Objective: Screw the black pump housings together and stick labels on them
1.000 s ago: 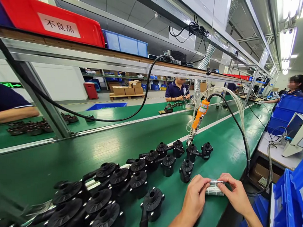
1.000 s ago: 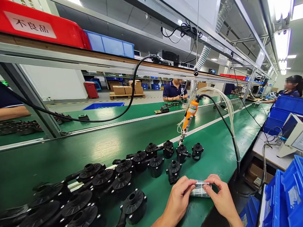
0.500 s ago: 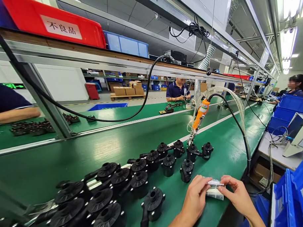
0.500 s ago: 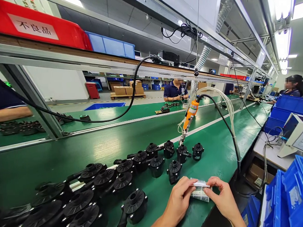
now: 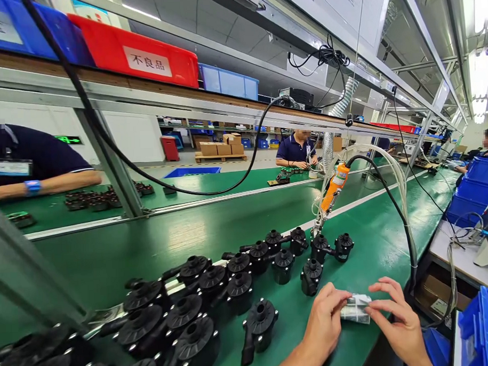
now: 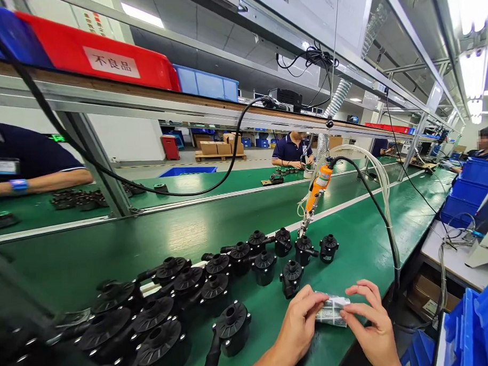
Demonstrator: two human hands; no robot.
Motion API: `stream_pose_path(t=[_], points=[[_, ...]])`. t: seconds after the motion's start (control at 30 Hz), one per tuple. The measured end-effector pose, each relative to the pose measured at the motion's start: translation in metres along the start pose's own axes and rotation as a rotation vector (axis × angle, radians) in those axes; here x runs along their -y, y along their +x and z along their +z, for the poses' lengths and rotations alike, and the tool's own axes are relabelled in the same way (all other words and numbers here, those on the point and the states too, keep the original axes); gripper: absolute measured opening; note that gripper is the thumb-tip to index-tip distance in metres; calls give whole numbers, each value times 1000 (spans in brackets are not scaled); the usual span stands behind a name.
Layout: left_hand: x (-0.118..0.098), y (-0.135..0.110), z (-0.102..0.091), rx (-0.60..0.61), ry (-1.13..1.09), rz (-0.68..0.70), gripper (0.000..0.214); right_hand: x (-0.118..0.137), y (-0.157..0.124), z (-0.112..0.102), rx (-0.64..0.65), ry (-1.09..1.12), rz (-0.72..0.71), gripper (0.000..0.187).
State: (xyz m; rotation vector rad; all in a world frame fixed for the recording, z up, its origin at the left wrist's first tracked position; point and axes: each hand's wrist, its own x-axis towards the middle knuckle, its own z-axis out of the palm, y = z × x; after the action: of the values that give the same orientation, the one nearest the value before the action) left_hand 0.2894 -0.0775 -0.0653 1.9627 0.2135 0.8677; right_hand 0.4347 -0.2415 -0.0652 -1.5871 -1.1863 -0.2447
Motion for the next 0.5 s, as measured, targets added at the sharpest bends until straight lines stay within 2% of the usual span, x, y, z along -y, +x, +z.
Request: stream_pose_path(t=[0.1,0.17,0.27,0.33,0.43,0.5], points=[[-7,-1,-5,0,-13,5,27,-1,3,10,76,73,162,46],[-11,-2,-11,-12,-31,-2,24,0,5,19,137,122,250,62],[-12,-4,-14,-41,-62,-46,22,2,9,25,111,133,281,57],[-9,-2,-10,-63,-68,-67,21,0,10,21,66,98,274,53],[-6,0,1,-79,-44,-68,21,-6,4,10,3,36,233,53],[-7,-5,-3,-96,14,-64,18,-8,-1,13,-59,46,189,54]])
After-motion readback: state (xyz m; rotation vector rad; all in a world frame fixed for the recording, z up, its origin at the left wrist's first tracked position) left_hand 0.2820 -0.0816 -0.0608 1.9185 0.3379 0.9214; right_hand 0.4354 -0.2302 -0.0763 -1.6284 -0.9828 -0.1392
